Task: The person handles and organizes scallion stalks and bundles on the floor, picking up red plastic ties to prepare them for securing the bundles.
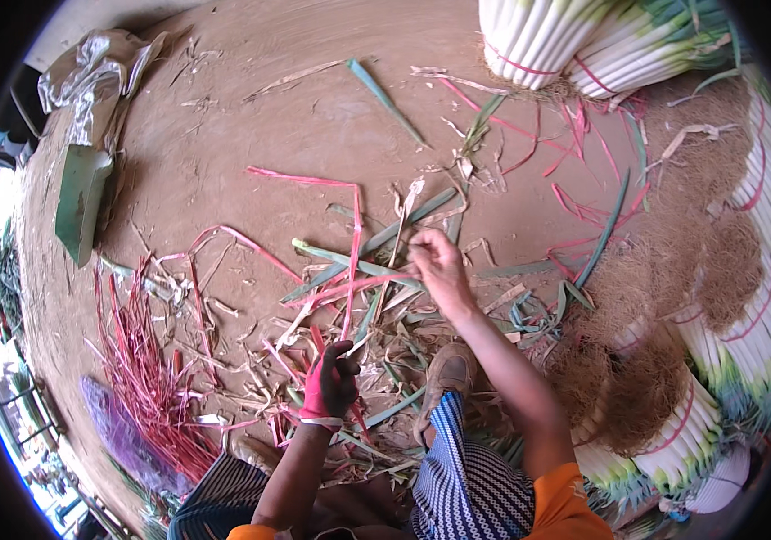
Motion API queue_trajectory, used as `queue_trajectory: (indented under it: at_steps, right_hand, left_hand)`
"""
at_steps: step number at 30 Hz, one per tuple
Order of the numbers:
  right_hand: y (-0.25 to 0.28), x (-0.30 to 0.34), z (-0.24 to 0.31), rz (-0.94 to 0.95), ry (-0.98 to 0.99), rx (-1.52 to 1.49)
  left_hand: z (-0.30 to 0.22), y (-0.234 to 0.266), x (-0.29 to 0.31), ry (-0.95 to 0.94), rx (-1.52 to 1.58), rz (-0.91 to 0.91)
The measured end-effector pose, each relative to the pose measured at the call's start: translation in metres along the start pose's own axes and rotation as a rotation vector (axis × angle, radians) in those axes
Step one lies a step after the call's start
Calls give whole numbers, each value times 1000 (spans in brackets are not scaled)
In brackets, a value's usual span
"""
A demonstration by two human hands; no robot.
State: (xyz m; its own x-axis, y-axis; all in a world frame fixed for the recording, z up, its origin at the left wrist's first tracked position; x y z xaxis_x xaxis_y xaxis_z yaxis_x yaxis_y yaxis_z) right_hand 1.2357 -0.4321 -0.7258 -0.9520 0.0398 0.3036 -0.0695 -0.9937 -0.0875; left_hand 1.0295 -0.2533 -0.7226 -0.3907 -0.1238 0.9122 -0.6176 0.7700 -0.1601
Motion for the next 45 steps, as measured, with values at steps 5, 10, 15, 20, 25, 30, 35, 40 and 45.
queue_trajectory:
  at_steps: [5,10,15,20,25,30,35,40,45]
  right_hand:
    - [52,-7,-2,-110,300,466]
    - [195,-39,-30,-623,367,683]
    - [317,-31,-50,-1070,100,692]
    - [308,-35,-55,-888,2,989]
    - [293,-35,-44,-794,-23,985]
    - [227,-31,-14,-633,520,786]
    - [107,12,6,-134,-19,138]
    - [7,68,43,178,173,161]
    - [-46,122,54,556,280,272]
  left_hand:
    - [10,23,-7,64,110,-64]
    - [20,36,-8,61,46,-37]
    - [38,45,-16,69,58,-25]
    - [41,36,-14,82,7,-39]
    - [36,8,-12,99,61,91]
    - [23,-2,-3,49,-4,7]
    - [26,6,-1,78,42,13]
    - [10,6,-1,-252,-271,113]
    - [-13,-13,16,-188,-132,130]
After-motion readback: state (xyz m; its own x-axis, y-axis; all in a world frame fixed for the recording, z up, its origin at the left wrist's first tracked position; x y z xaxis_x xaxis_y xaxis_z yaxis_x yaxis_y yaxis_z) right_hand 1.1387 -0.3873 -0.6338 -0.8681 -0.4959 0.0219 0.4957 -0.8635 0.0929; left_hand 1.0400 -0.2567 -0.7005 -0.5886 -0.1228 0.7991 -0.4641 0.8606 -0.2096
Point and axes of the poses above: each hand's wrist, its own x-axis away from the middle knuckle, its own y-axis out of the back of the hand, z = x × y, the point moved 8 cm from there along -x, towards the middle knuckle, and after that the axes turned 8 degrees about -z, right-handed, at the moved point
